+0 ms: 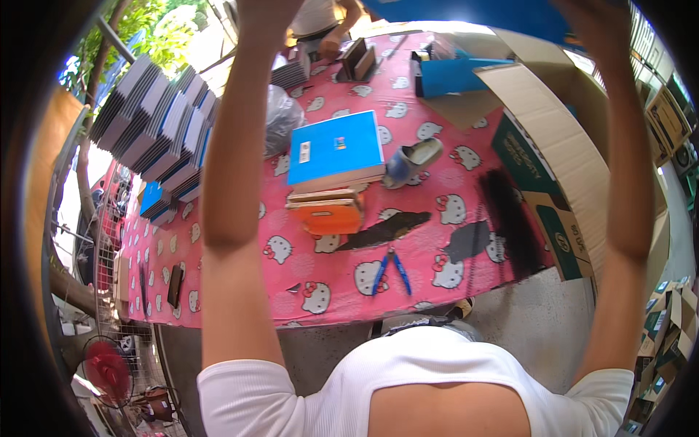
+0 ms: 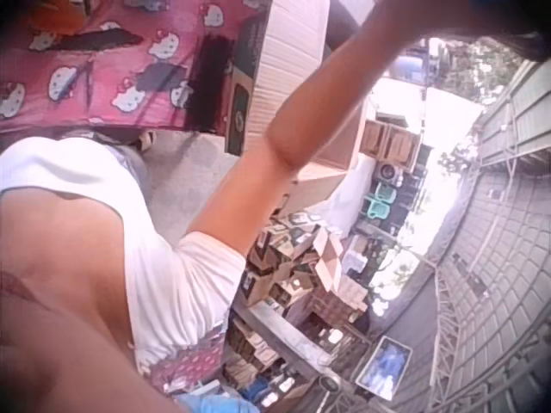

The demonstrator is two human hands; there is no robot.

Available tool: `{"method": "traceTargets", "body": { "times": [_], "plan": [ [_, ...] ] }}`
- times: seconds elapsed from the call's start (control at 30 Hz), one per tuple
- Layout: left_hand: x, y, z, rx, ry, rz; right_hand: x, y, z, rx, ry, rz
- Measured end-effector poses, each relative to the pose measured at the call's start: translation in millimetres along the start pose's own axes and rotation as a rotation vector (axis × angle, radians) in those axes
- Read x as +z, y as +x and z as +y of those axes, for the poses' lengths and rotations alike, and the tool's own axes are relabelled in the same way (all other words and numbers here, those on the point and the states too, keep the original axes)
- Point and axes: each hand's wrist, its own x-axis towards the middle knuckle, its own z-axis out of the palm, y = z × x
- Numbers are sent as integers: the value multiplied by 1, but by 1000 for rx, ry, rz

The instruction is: The person organizes and stacks notebooks by hand on a table, trims their spiral edges with a blue tool, and places the completed stacks into a cardboard box.

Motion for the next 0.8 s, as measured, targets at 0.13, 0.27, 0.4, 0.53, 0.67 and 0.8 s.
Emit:
{"method": "traceTargets", "body": {
  "times": [0.13,0.27,0.4,0.53,0.67,0.8],
  "plan": [
    [-95,-50,-82,-438,-223,-102,119,-25,-27,795,517,-153],
    [-143,-90,-126,-716,-539,-108,205,-93,-11,1199,725,-330],
    [-164,-124,-156,-1246,-308,-111,272,-165,-6,1497,875,-275],
    [-169,-169,-219,-1406,-198,-113,305,-223,-11,1742,521,-409],
    [-180,-217,-283,-1537,-197,-221,301,-227,23,1551,151,-1009],
    [-213,-239,-296,-1518,-177,-218,246,-97,45,785,-75,-1234]
  ]
}}
